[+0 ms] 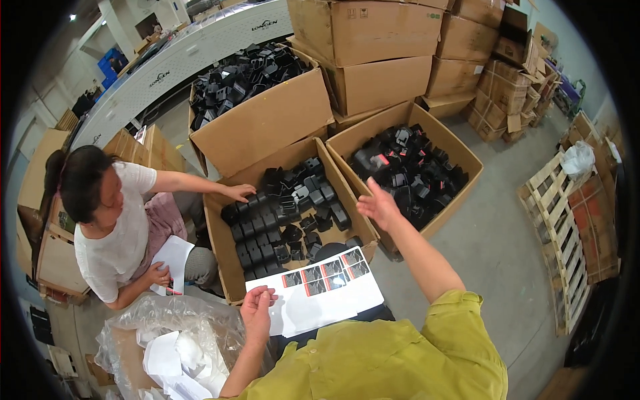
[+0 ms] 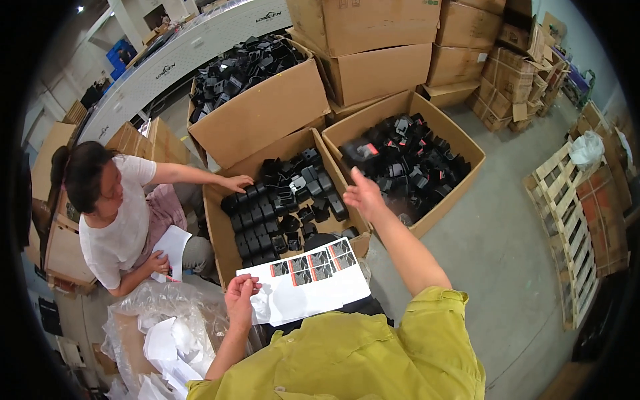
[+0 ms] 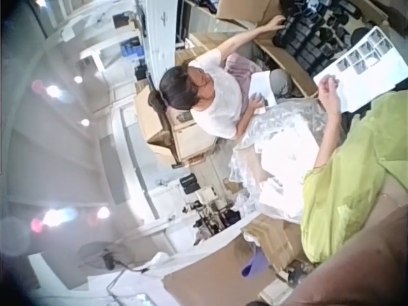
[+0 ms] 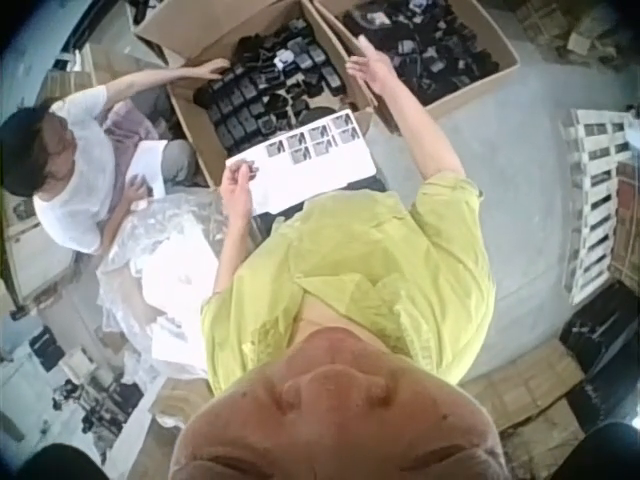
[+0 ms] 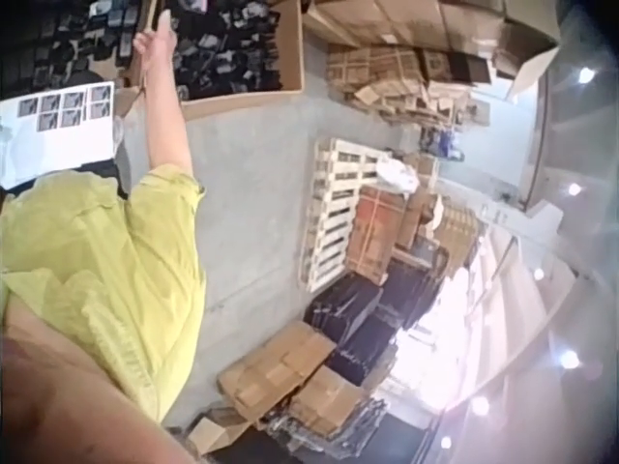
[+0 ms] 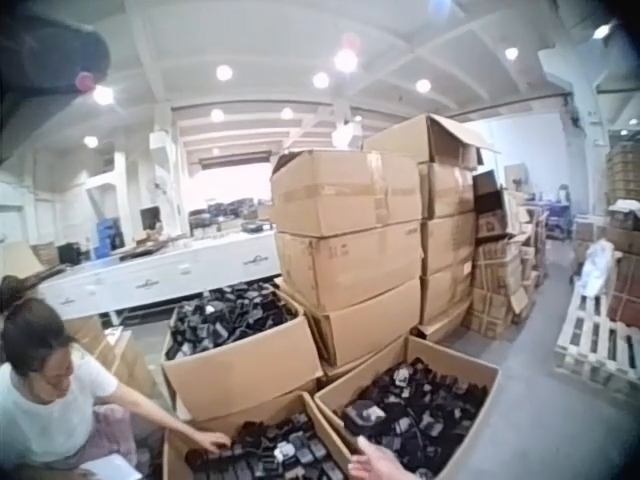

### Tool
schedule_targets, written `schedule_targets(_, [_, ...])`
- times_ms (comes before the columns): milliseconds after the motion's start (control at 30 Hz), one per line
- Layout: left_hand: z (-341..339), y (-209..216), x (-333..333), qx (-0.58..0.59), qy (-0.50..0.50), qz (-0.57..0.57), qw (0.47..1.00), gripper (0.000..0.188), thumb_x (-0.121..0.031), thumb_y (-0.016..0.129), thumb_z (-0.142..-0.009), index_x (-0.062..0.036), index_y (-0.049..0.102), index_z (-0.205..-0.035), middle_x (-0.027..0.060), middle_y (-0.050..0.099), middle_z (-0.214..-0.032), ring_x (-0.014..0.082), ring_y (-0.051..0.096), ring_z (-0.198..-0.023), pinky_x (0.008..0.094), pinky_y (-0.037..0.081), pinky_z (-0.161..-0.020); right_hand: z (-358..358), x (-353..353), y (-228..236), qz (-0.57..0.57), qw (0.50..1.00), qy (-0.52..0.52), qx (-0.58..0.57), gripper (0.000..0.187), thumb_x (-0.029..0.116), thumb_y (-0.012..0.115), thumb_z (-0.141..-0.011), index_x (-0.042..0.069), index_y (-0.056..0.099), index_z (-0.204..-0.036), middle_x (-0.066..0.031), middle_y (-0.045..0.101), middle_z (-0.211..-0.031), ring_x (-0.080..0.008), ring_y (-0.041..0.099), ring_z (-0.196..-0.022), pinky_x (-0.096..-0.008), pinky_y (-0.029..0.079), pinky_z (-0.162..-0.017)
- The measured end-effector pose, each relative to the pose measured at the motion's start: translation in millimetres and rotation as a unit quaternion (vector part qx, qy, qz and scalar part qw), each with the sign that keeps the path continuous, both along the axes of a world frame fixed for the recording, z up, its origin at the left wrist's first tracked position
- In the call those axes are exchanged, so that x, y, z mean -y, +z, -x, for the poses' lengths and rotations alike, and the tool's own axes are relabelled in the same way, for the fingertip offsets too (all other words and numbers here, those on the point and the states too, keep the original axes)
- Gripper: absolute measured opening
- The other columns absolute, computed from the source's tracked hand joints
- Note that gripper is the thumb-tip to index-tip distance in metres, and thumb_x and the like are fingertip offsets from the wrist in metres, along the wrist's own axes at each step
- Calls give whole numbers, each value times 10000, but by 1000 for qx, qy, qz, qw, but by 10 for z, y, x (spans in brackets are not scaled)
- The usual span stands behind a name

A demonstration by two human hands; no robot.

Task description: Peeling labels from a sheet and applying them to small black plastic components in a warehouse environment.

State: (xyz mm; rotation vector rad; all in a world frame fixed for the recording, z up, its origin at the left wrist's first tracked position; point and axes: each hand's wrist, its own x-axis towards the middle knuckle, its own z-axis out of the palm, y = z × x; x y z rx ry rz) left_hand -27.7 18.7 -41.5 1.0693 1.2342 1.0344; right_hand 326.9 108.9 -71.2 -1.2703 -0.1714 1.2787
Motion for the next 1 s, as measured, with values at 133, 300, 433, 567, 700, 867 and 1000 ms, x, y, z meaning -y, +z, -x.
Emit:
schedule_targets(133, [-140,107,47,19,-29,-17,999,168,-73,499,-851,23,501,-988,91,595,-905,141,570,-765,246,448,-705,718,304,-151,-89,945,250,192,241,233,587,-810,12,574,-907,-45,597,-724,-85,539,-597,-224,458,-542])
schedule_targets(300, [-124,821,50,-6,-48,-183,982,316,-111,426,-851,12,549,-586,73,591,-568,147,557,-545,375,460,-757,1380,798,-71,-294,706,294,573,212,239,569,-773,41,581,-848,-97,585,-816,-271,545,-788,-355,441,-702])
schedule_targets(433, [-222,2155,42,212,-277,-660,666,397,-222,389,-897,-48,502,-558,39,533,-504,173,530,-440,339,476,-602,1378,846,-257,-320,596,330,659,236,251,585,-736,46,559,-850,-117,549,-893,-291,488,-900,-395,382,-805])
schedule_targets(567, [-370,2661,53,308,-382,-678,548,410,-169,321,-900,-40,512,-560,69,501,-512,172,534,-522,300,486,-749,1338,855,-191,-281,612,328,662,257,206,614,-720,28,550,-894,-116,547,-886,-297,491,-888,-391,381,-779])
schedule_targets(700, [-258,2621,129,309,-307,-688,581,470,-169,311,-903,-58,475,-478,60,445,-428,177,517,-473,297,491,-779,1411,842,-308,-282,601,349,662,268,195,618,-722,27,544,-918,-121,546,-899,-307,492,-884,-387,382,-777])
schedule_targets(867, [-116,2596,242,292,-304,-680,600,446,-159,307,-895,-72,469,-489,59,459,-449,174,526,-491,298,488,-779,1463,696,-265,-288,576,322,694,309,203,618,-725,21,539,-961,-140,542,-908,-318,490,-887,-393,383,-774])
schedule_targets(1000, [131,2477,428,270,-339,-687,584,428,-162,338,-892,-67,483,-501,63,487,-474,188,533,-503,285,485,-788,1479,617,-357,-260,581,325,699,296,228,605,-740,17,551,-940,-152,561,-883,-330,502,-862,-404,384,-746])
